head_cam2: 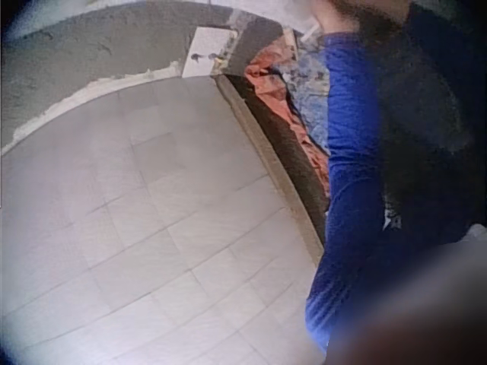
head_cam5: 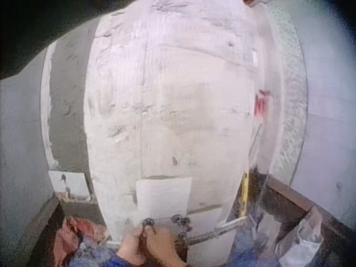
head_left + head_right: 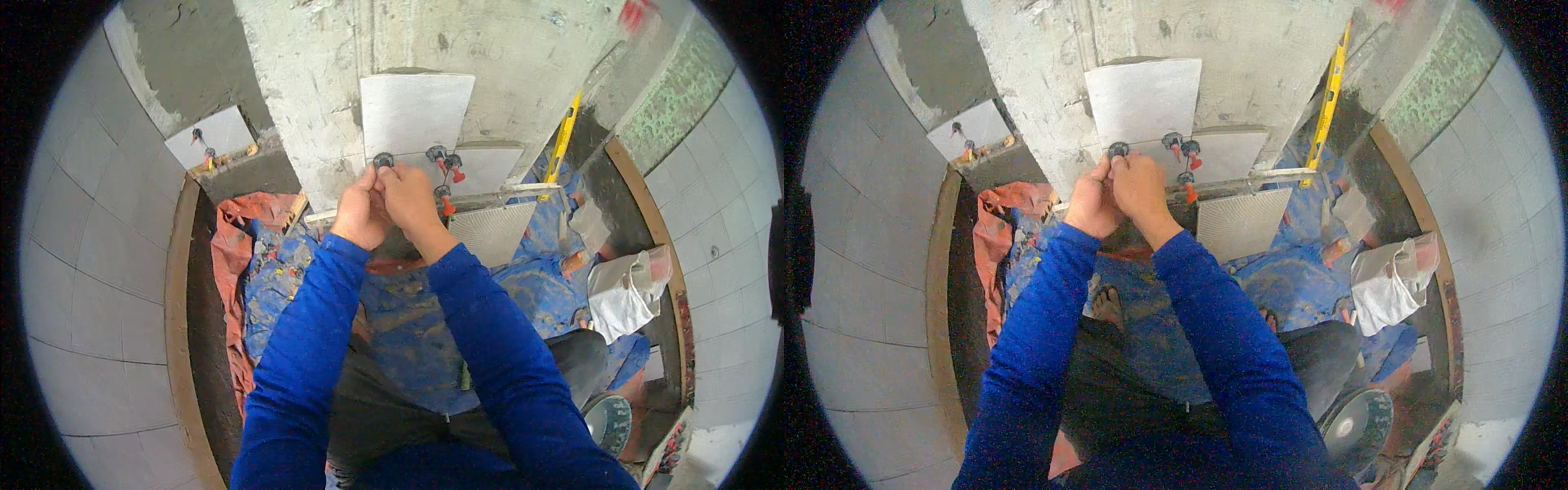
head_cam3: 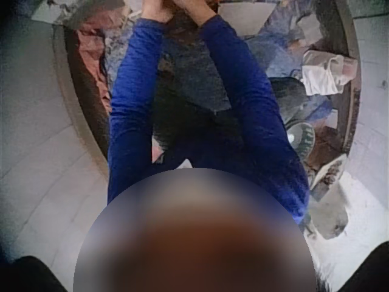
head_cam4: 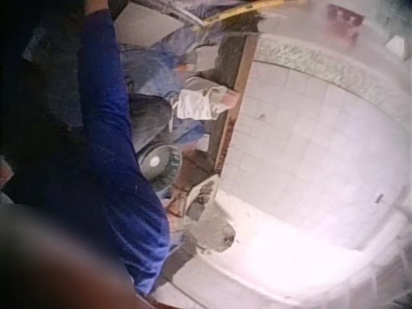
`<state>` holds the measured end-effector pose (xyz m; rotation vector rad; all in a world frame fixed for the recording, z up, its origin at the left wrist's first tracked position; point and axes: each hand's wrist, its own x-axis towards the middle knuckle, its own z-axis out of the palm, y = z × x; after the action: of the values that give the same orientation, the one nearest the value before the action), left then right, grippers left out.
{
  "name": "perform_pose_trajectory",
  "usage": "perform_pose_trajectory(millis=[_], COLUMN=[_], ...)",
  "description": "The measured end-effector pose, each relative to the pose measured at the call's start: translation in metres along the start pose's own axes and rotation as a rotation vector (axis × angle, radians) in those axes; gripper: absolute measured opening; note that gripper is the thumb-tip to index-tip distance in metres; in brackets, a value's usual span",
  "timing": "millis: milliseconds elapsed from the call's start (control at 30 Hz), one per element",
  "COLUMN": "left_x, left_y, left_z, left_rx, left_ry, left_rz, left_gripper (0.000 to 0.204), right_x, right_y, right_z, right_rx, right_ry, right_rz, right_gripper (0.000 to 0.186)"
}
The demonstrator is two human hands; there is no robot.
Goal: The person installs white ceramic tiles on a wall using tile leveling clips and a rubber mallet. They apply cement mortar with a trowel, position the tiles, and tap them into place. The person also uses a level to check alignment and spreads mortar between tiles.
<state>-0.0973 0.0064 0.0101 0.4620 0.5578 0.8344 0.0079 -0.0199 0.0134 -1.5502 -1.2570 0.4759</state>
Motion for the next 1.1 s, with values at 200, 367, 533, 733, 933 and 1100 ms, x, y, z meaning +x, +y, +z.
perform_pose_trajectory(millis=[200, 367, 533, 733, 933, 1100], left_x=[0.011, 0.016, 0.026, 0.017, 0.003, 0.007], left_y=[-0.006, -0.006, 0.007, 0.013, 0.002, 0.008], left_z=[-0.005, -0.011, -0.004, 0.001, 0.003, 0.009], left_rx=[-0.169, -0.123, 0.159, 1.004, -0.131, 0.253], left_ry=[-0.421, -0.224, 0.071, 0.391, -0.29, 0.035], left_rz=[-0.017, 0.02, 0.071, 0.382, -0.034, 0.182], left_gripper=[0.054, 0.048, 0.035, 0.04, 0.043, 0.036], right_x=[0.003, 0.0, -0.011, -0.009, 0.0, -0.007], right_y=[0.004, -0.005, -0.027, -0.024, -0.01, -0.017], right_z=[0.005, 0.003, -0.007, -0.014, -0.003, -0.008], right_rx=[0.172, -0.164, -0.315, -0.352, -0.273, -0.346], right_ry=[-0.04, 0.063, 0.01, -0.049, 0.094, 0.033], right_rz=[0.139, -0.038, -0.001, -0.008, -0.098, -0.083], right_gripper=[0.044, 0.04, 0.04, 0.04, 0.041, 0.038])
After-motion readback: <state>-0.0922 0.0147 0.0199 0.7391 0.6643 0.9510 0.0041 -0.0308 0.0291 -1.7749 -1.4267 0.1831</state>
